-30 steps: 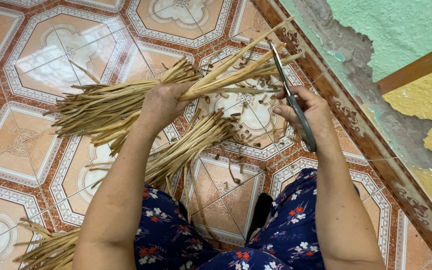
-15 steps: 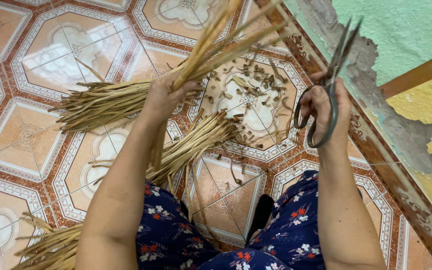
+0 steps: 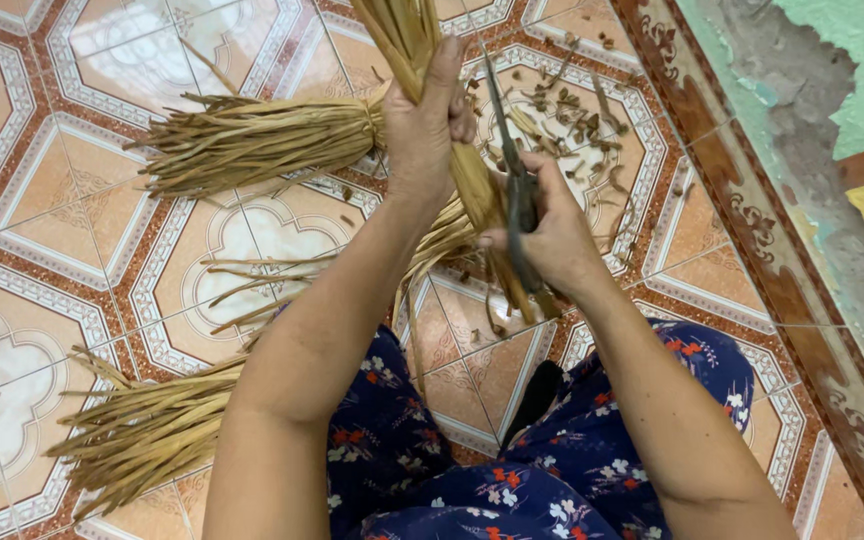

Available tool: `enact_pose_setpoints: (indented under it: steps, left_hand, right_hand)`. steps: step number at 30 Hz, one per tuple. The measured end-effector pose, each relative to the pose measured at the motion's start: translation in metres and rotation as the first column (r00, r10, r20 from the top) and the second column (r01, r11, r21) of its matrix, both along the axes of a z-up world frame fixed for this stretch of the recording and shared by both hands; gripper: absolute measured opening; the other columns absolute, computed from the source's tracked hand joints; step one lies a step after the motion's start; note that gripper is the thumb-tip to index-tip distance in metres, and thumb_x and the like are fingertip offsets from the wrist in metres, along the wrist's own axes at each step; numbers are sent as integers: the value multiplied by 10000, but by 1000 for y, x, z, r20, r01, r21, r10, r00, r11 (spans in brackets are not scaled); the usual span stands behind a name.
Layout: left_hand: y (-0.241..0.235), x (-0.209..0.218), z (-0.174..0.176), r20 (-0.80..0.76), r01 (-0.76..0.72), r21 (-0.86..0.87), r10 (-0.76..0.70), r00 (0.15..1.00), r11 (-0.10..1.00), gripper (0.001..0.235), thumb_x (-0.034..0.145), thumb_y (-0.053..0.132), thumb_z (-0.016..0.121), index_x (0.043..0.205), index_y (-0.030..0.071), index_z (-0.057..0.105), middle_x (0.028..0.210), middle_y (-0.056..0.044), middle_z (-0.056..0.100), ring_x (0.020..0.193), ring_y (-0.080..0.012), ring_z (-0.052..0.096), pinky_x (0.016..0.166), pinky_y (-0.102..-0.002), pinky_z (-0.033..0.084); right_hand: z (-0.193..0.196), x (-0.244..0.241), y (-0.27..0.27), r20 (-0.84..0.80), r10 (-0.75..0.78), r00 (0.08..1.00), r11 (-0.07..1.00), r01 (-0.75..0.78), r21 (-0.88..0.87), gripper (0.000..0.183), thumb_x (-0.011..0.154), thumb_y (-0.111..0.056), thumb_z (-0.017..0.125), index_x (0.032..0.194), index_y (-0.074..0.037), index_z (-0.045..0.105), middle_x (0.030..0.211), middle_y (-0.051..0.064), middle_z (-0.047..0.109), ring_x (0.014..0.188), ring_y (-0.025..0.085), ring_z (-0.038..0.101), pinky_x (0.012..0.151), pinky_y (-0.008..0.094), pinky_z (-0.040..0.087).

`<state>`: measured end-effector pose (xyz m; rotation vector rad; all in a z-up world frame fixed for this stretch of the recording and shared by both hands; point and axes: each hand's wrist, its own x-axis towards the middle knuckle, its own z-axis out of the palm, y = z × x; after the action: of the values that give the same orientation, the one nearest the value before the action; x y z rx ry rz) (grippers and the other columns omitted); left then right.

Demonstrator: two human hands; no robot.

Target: The person sits on a tiled floor and uses a pair of scissors to trim the ends of dried sticks held in a bundle. They repeatedly cut the protruding tips of the sticks and drop the trimmings onto the floor.

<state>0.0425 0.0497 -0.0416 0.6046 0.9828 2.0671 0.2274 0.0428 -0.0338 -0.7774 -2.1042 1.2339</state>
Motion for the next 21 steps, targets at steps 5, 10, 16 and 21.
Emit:
enact_pose_setpoints:
  steps: [5, 10, 16, 21]
  left_hand:
    - [5, 9, -13, 25, -64, 5, 63, 998, 998, 368, 922, 423, 770, 867, 89, 627, 669, 22, 571, 533, -77, 523, 467, -245, 453]
    - [5, -7, -14, -170, 80, 52, -70, 983, 995, 432, 965, 474, 698, 1042, 52, 646, 962, -57, 690, 906, -158, 692, 877, -366, 614]
    - [-31, -24, 3, -986, -364, 88, 133, 101, 927, 543, 1030, 232, 790, 1435, 63, 470, 1326, -139, 551, 1269, -284, 528, 1113, -462, 465]
    - [-55, 28, -4, -875, -151, 150, 60, -480, 977, 723, 1014, 52, 679, 1589, 388, 396, 1665, -22, 327, 1563, -255, 273, 1286, -591, 158]
  right_hand:
    - [-2, -25, -2, 205, -66, 977, 937, 131, -323, 577, 768, -153, 871, 1195, -113, 485, 867, 15, 657, 795, 103, 680, 693, 285, 546]
    - [7, -23, 19, 155, -57, 986, 874, 125, -469, 510, 766, -101, 880, 1158, -73, 556, 856, 24, 602, 799, 156, 684, 762, 305, 570]
    - [9, 6, 56, -184, -293, 938, 643, 51, -764, 511, 766, -27, 828, 1208, 43, 582, 925, 110, 692, 837, 204, 744, 759, 296, 643]
    - [-1, 30, 72, -377, -496, 782, 494, -104, -863, 336, 835, 27, 805, 1086, 132, 608, 903, 215, 698, 786, 260, 756, 666, 263, 658]
